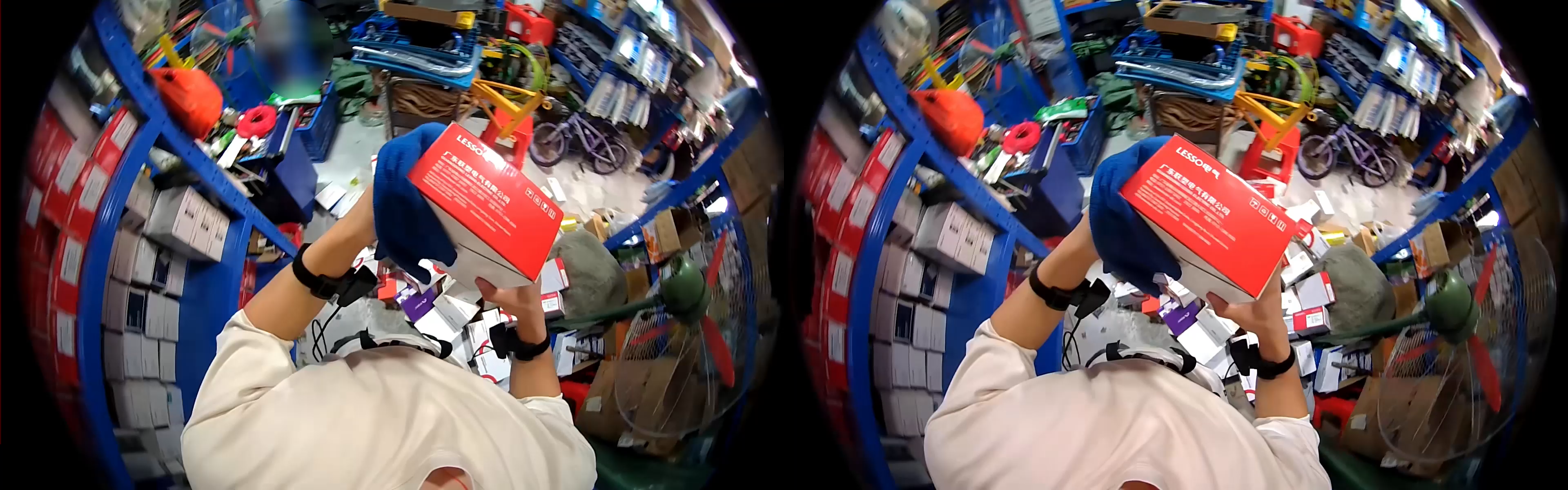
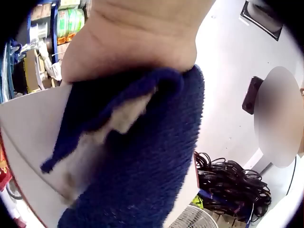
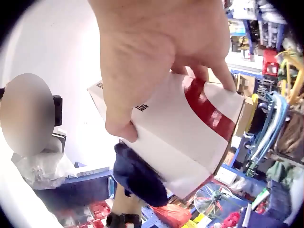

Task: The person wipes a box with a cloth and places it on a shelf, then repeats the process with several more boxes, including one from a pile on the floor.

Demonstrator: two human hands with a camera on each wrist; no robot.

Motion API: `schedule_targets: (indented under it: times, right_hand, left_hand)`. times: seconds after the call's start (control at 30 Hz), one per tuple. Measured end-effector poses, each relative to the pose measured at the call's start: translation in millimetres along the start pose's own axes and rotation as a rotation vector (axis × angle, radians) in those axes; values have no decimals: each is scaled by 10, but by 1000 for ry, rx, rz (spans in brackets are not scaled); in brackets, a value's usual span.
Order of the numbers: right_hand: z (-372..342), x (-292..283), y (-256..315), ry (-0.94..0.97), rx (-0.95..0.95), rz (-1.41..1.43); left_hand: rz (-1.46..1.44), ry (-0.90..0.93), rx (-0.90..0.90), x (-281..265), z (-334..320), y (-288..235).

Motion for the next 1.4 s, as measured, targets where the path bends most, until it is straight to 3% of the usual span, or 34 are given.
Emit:
schedule_targets:
  times: [0.03,0.07,0.13,0.23,0.3,0.37,0.4,0.43,0.5,0.53,0.57,0.63,0.67,0.77,0.93,1.17,1.27,1.33,1.4]
  right_hand:
    - [11,1,-48,83,2,-14]
    - [14,17,-81,163,3,-30]
    - [40,24,-78,177,-32,-28]
    - [161,-7,133,134,-52,94]
    - [261,-67,387,62,-172,55]
    - [179,-41,207,49,-178,188]
    - [152,-55,174,77,-187,44]
    - [151,-52,169,103,-198,-105]
    - [220,-64,355,73,-234,-56]
    - [258,-62,474,122,-277,-119]
    - [270,-32,548,174,-317,-182]
    - [281,10,598,146,-377,-229]
    - [308,13,665,171,-402,-256]
    - [341,76,716,271,-363,-334]
    - [336,234,681,318,-353,-317]
    - [393,339,781,273,-360,-262]
    - [460,290,924,217,-470,-187]
    - [478,246,964,177,-476,-90]
    - [514,189,1035,154,-503,10]
  left_hand:
    - [-267,-53,-69,43,-79,149]
    - [-246,-75,-81,89,-145,225]
    - [-726,-213,-470,140,-276,436]
    - [-659,-236,-544,-6,-402,385]
    - [-618,-236,-619,-103,-511,331]
    - [-588,-227,-696,-154,-591,273]
    - [-583,-229,-703,-163,-597,220]
    - [-306,-143,-693,-168,-561,120]
    - [231,30,-647,-109,-540,-37]
    - [472,69,-460,-48,-536,-99]
    - [461,71,-465,9,-641,0]
    - [741,79,-56,162,-754,15]
    - [445,-30,-205,207,-799,5]
    - [294,47,-323,434,-775,-162]
    - [552,146,-267,437,-711,-294]
    - [341,200,-235,-15,-691,-75]
    - [510,204,-297,-318,-871,228]
    - [-60,23,-485,-424,-1201,730]
    - [-766,-231,-698,-407,-1366,784]
Point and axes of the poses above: each hand's wrist, its own z-axis towards the middle knuckle, its own x-axis out of the palm, y = z × x, the point moved 4 cm from there along z, towards the middle knuckle
